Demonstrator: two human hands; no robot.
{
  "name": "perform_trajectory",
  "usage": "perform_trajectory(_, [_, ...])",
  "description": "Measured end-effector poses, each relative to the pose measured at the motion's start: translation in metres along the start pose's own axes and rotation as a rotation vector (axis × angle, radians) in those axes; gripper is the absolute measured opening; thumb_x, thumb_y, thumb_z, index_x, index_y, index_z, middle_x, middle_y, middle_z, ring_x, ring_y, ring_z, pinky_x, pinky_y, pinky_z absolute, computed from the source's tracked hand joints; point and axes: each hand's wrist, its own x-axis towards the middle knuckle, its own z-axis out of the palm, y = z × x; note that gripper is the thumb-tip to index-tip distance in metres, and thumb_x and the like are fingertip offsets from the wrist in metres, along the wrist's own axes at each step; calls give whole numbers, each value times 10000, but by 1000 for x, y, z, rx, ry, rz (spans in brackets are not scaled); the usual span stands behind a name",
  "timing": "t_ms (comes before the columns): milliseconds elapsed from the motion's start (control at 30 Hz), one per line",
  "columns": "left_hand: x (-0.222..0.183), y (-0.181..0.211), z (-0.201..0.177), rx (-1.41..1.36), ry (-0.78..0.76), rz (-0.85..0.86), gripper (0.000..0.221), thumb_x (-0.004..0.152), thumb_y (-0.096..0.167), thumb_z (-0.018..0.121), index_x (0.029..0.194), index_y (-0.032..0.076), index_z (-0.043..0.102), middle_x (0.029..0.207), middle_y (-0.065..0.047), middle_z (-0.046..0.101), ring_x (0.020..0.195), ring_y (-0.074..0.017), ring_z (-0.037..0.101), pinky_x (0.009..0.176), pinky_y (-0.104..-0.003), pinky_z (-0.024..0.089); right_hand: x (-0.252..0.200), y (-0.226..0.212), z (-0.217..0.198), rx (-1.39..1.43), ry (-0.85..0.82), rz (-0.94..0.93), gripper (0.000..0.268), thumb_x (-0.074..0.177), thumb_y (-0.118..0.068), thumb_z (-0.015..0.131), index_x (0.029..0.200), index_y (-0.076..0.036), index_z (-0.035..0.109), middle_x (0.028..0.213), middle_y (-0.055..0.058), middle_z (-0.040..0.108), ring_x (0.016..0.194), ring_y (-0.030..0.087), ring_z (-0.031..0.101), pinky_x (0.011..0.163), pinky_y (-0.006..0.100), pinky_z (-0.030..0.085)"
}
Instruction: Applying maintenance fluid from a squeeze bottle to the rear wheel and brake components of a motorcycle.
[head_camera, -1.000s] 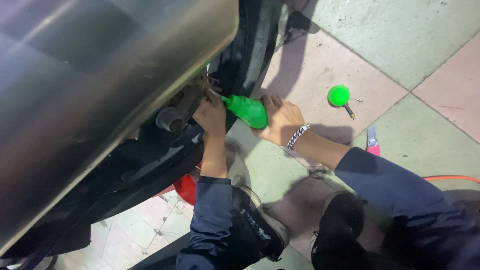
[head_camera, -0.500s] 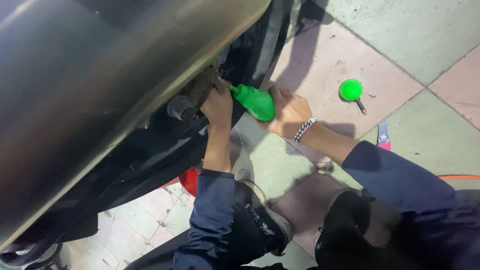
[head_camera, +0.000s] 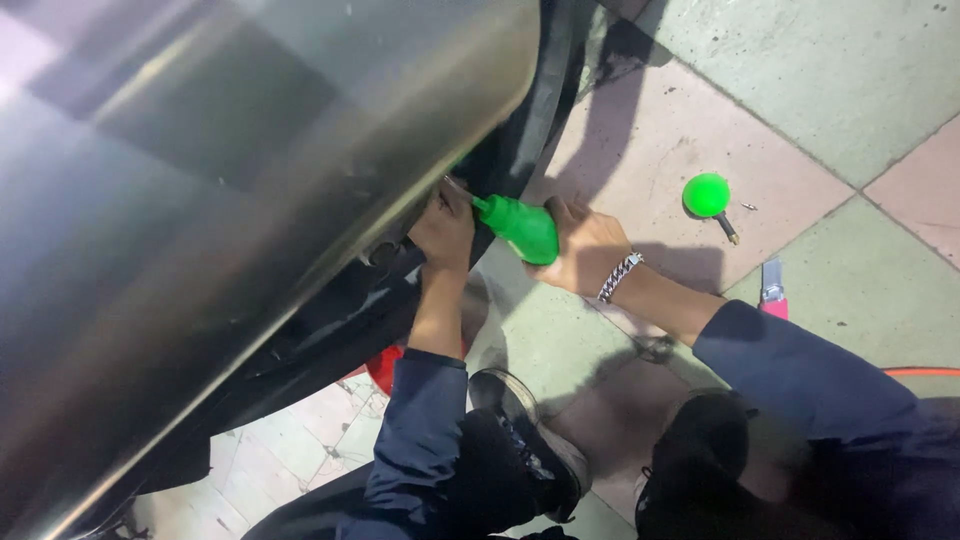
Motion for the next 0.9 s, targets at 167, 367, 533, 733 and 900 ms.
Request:
perform_trajectory(167, [-26, -2, 19, 67, -82, 21, 335, 949, 96, 552, 619, 132, 509, 600, 8, 428, 494, -105, 370, 565, -270, 373, 7, -4, -2, 9, 72, -32, 698, 650, -553, 816, 1134, -121, 560, 905, 160, 698, 827, 423, 728, 678, 560, 590])
perform_trajectory(367, [-35, -4, 23, -403, -201, -248, 78, 868, 167, 625, 933, 138, 592, 893, -32, 550, 759, -224, 529, 749, -353, 417, 6, -10, -13, 41, -38, 33, 741, 647, -558, 798, 1184, -119, 538, 954, 181, 707, 893, 449, 724, 741, 604, 579])
perform_trajectory(533, [-30, 19, 48, -300, -156, -308, 476, 1007, 240, 586, 1405, -15, 527, 1320, -228, 575, 1129, -399, 657, 958, -535, 561, -2, -9, -16, 32, -112, 171, 813, 640, -669, 754, 1221, -144, 537, 1051, 169, 701, 977, 435, 717, 824, 595, 578])
perform_trajectory(733, [3, 13, 29, -56, -71, -254, 481, 1023, 387, 644, 1153, -73, 694, 1196, -258, 644, 1033, -414, 700, 910, -522, 547, -10, -25, -38, 71, -191, 271, 777, 640, -595, 764, 1241, -158, 540, 1090, 145, 709, 1042, 408, 713, 877, 577, 566])
perform_trajectory(900, [48, 3, -27, -632, -30, -532, 79, 958, 101, 669, 950, 30, 704, 678, 3, 642, 526, -153, 529, 548, -291, 395, -12, -35, -54, 37, -229, 283, 845, 687, -529, 776, 1353, -87, 500, 1089, 217, 696, 1101, 433, 684, 932, 582, 541])
